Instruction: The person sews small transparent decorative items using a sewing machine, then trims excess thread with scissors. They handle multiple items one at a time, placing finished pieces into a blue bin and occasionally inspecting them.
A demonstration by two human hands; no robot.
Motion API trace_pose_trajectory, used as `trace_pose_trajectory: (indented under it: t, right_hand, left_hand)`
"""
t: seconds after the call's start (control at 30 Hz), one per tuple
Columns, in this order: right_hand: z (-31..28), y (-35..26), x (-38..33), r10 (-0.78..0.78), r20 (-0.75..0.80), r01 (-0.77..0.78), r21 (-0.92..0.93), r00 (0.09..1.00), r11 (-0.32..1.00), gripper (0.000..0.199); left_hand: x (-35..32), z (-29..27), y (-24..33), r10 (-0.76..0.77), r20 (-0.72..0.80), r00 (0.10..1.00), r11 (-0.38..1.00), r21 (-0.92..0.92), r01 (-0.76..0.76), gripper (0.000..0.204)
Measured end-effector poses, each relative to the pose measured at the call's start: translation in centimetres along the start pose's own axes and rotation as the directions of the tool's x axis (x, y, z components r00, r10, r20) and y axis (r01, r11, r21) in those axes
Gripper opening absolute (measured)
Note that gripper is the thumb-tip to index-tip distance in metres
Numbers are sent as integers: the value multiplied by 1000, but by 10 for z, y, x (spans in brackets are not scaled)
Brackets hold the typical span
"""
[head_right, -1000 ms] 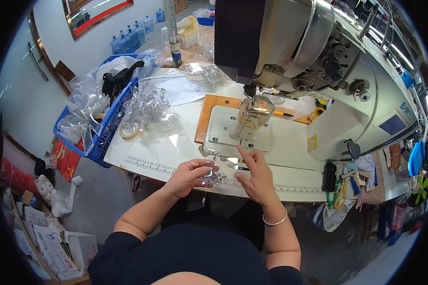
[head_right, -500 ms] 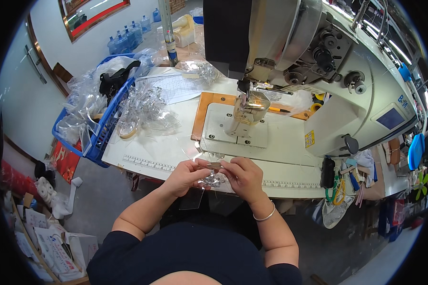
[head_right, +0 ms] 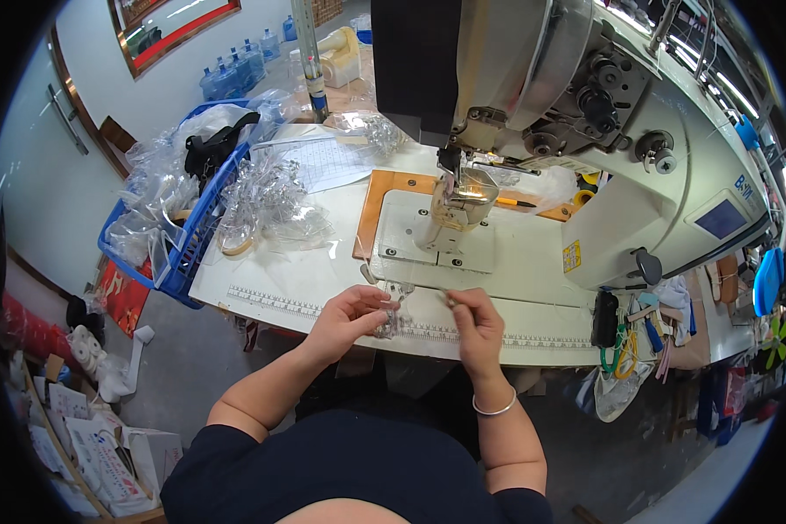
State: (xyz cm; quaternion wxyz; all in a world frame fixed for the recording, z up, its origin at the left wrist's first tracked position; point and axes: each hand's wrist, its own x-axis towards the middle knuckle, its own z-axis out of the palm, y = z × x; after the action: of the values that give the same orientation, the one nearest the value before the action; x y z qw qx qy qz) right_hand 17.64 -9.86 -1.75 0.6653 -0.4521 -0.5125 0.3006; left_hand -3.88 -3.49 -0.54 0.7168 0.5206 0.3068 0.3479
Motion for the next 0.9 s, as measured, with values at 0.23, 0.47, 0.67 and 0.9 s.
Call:
trace_pose_trajectory:
  t: [0.23, 0.47, 0.67, 0.9]
  right_hand:
    - [-8, -51, 13, -218, 105, 233, -162, 970, 959, 21]
    - [14, -73, 12, -259, 418, 472, -566, 871, 676, 28]
    - [19, -67, 11, -136, 364, 305, -461, 921, 833, 23]
    - [-12, -25, 26, -153, 19, 134, -591, 988, 795, 9]
  left_hand:
    - [-2, -8, 20, 828, 400, 392, 86, 602, -794, 16]
    - [-6, -5, 18, 849, 308, 429, 209, 549, -809, 20]
    - [-6, -5, 17, 833, 319, 451, 225, 549, -805, 18]
    - [-9, -12, 17, 457, -134, 879, 861, 314, -400, 20]
